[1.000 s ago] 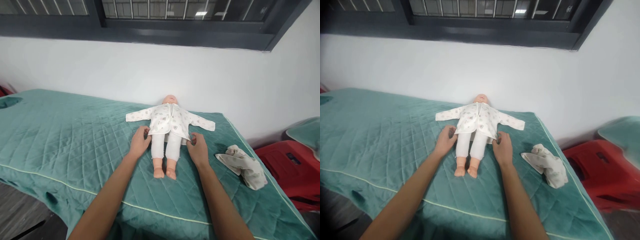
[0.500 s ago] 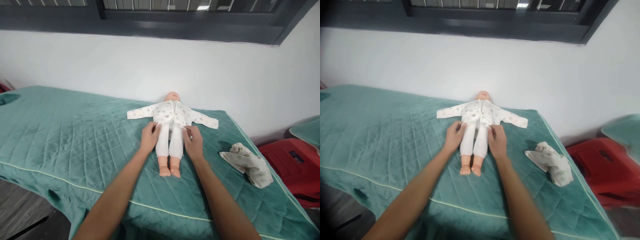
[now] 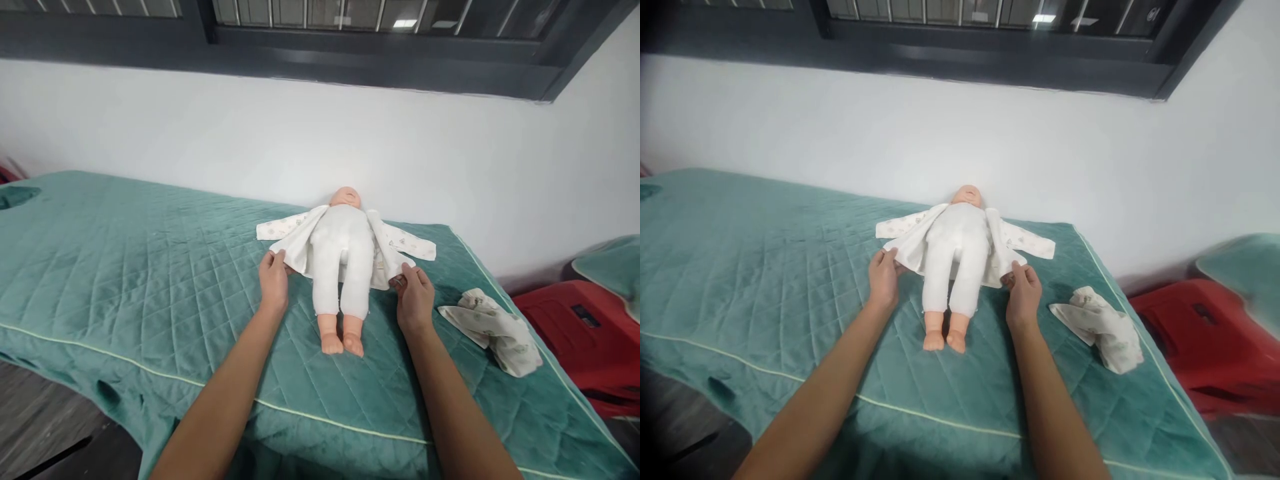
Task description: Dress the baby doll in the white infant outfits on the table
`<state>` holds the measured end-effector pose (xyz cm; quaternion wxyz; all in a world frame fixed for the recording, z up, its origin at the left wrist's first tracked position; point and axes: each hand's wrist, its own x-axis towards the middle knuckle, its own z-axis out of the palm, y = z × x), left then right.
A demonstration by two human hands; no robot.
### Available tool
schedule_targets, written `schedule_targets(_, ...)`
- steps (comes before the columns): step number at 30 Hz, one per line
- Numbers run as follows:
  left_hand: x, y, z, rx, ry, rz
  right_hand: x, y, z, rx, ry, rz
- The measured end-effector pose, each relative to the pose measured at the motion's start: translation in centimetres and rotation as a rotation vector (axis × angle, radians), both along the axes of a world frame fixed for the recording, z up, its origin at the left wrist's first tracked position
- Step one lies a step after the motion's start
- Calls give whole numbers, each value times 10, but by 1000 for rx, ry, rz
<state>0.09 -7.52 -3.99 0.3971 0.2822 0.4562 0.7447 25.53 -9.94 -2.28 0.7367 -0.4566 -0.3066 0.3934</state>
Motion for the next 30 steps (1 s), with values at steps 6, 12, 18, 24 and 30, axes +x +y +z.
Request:
schedule_targets(6, -5, -1, -4, -49, 111, 79, 11, -23, -7, -7, 7, -50)
schedule_targets(12, -11, -9, -11, -100, 324, 170, 40, -80, -7, -44, -472, -141)
schedule_targets(18, -13, -23, -15, -76, 397, 95, 126, -84, 33, -172, -1400, -211)
schedule_targets(24, -10, -38, -6, -53, 498, -4, 193, -21, 51, -517, -1751, 271)
schedule_targets(30, -13, -72, 3, -34, 665, -119, 171, -27, 88, -492, -1890, 557)
